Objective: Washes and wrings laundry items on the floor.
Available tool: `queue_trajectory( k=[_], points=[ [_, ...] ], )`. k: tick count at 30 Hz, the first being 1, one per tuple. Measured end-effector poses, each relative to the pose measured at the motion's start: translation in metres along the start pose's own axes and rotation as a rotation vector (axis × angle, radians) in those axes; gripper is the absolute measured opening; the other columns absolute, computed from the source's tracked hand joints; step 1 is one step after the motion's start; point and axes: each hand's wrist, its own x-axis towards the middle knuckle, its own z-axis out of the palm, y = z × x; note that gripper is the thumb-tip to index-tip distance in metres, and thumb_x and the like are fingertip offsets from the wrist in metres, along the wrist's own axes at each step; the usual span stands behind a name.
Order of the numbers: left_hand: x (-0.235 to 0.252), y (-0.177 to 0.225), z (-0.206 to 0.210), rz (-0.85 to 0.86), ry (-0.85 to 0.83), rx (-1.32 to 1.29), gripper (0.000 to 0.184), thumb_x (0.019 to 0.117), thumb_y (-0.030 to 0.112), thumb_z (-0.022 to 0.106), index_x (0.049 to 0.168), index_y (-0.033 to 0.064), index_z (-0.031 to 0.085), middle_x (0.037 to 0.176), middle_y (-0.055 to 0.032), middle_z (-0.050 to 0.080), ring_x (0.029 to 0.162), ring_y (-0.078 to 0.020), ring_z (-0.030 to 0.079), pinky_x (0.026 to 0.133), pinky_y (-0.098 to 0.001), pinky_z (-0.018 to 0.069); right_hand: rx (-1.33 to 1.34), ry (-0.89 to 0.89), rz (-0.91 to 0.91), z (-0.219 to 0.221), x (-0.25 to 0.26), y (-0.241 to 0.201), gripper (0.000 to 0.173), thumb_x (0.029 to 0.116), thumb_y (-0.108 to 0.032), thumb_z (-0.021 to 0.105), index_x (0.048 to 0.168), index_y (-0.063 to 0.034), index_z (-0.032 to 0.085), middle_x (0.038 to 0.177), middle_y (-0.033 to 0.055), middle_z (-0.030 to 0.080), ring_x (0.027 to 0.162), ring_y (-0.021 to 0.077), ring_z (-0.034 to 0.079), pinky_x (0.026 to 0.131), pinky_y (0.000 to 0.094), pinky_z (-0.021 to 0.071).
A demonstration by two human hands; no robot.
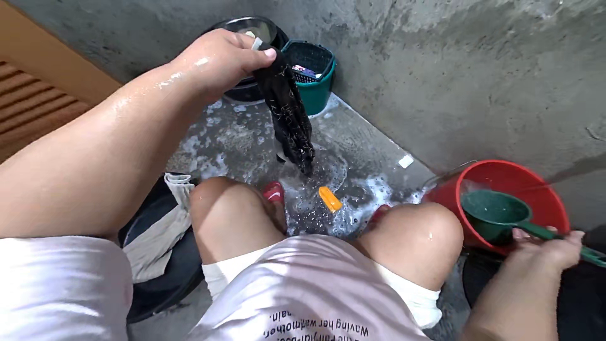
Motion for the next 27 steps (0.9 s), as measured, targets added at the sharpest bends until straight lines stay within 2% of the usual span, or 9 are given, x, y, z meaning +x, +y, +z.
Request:
queue_trajectory(
  k=[3, 7, 11, 14, 16, 19, 21, 25, 27],
  points=[
    [-0.003, 0.006, -0.001, 0.063, 0.007, -0.081, 0.028, 0.1049, 0.037, 0.055, 0.104, 0.0134, 0.069, 0.097, 0.0027, 0.072, 0.091, -0.0065, 0.070, 0.086, -0.0301, 0.0591, 0.027, -0.045, -0.101, 0.012, -0.025, -0.040, 0.046, 0.1099, -0.048, 0.038, 0.129, -0.0081, 0.050, 0.103, 0.0120, 0.061, 0.082, 0.0243, 0.065, 0.067, 0.0437, 0.0577],
    [0.022, -0.003, 0.038, 0.139, -0.006, -0.307, 0.033, 0.1048, 0.041, 0.055, 0.113, 0.0109, 0.066, 0.102, -0.0017, 0.071, 0.095, -0.0122, 0.070, 0.086, -0.0370, 0.0601, 0.123, -0.215, -0.195, 0.029, -0.055, -0.079, 0.047, 0.1101, -0.051, 0.035, 0.123, -0.0085, 0.053, 0.095, 0.0089, 0.064, 0.081, 0.0222, 0.068, 0.074, 0.0423, 0.0609],
    [0.070, -0.043, 0.095, -0.097, -0.311, 0.017, 0.060, 0.1029, 0.056, 0.050, 0.130, 0.0038, 0.064, 0.126, -0.0150, 0.068, 0.117, -0.0280, 0.065, 0.102, -0.0533, 0.0499, 0.278, -0.411, -0.104, 0.063, -0.084, -0.103, 0.056, 0.1064, -0.059, 0.031, 0.127, -0.0120, 0.052, 0.110, 0.0094, 0.067, 0.102, 0.0251, 0.069, 0.089, 0.0475, 0.0593],
    [0.093, -0.084, 0.146, -0.185, -0.482, 0.201, 0.060, 0.1052, 0.052, 0.048, 0.132, 0.0003, 0.063, 0.132, -0.0230, 0.063, 0.124, -0.0402, 0.060, 0.105, -0.0648, 0.0431, 0.363, -0.488, 0.015, 0.106, -0.137, -0.115, 0.053, 0.1061, -0.060, 0.033, 0.127, -0.0146, 0.049, 0.115, 0.0086, 0.066, 0.109, 0.0251, 0.067, 0.094, 0.0473, 0.0569],
    [0.092, -0.104, 0.174, -0.188, -0.552, 0.154, 0.056, 0.1061, 0.049, 0.049, 0.138, 0.0037, 0.060, 0.136, -0.0225, 0.062, 0.125, -0.0403, 0.059, 0.104, -0.0636, 0.0435, 0.313, -0.521, 0.063, 0.129, -0.174, -0.111, 0.050, 0.1071, -0.058, 0.034, 0.129, -0.0162, 0.050, 0.115, 0.0072, 0.066, 0.107, 0.0241, 0.067, 0.092, 0.0460, 0.0571],
    [0.086, -0.127, 0.210, -0.213, -0.588, 0.012, 0.052, 0.1055, 0.044, 0.053, 0.140, 0.0050, 0.059, 0.139, -0.0226, 0.059, 0.128, -0.0411, 0.057, 0.106, -0.0638, 0.0428, 0.167, -0.597, 0.081, 0.159, -0.219, -0.090, 0.045, 0.1086, -0.055, 0.033, 0.118, -0.0176, 0.056, 0.098, 0.0041, 0.069, 0.090, 0.0221, 0.070, 0.079, 0.0441, 0.0598],
    [0.085, -0.148, 0.235, -0.291, -0.558, -0.128, 0.051, 0.1060, 0.042, 0.053, 0.141, 0.0054, 0.057, 0.140, -0.0210, 0.059, 0.129, -0.0379, 0.057, 0.107, -0.0603, 0.0441, 0.056, -0.680, 0.101, 0.174, -0.238, -0.067, 0.041, 0.1092, -0.052, 0.037, 0.117, -0.0179, 0.058, 0.095, 0.0030, 0.070, 0.085, 0.0214, 0.071, 0.074, 0.0437, 0.0615],
    [0.083, -0.185, 0.284, -0.508, -0.448, -0.419, 0.049, 0.1078, 0.043, 0.047, 0.145, 0.0112, 0.053, 0.134, -0.0161, 0.062, 0.113, -0.0285, 0.063, 0.094, -0.0493, 0.0516, -0.166, -0.829, 0.141, 0.201, -0.272, -0.024, 0.033, 0.1097, -0.039, 0.045, 0.119, -0.0106, 0.059, 0.100, 0.0056, 0.070, 0.085, 0.0217, 0.071, 0.071, 0.0437, 0.0621],
    [0.076, -0.190, 0.297, -0.460, -0.438, -0.399, 0.044, 0.1085, 0.035, 0.046, 0.142, 0.0080, 0.055, 0.129, -0.0176, 0.062, 0.109, -0.0286, 0.062, 0.092, -0.0499, 0.0517, -0.227, -0.882, 0.186, 0.210, -0.284, -0.012, 0.031, 0.1094, -0.035, 0.048, 0.117, -0.0086, 0.061, 0.099, 0.0071, 0.070, 0.083, 0.0217, 0.071, 0.068, 0.0422, 0.0620]
  ],
)
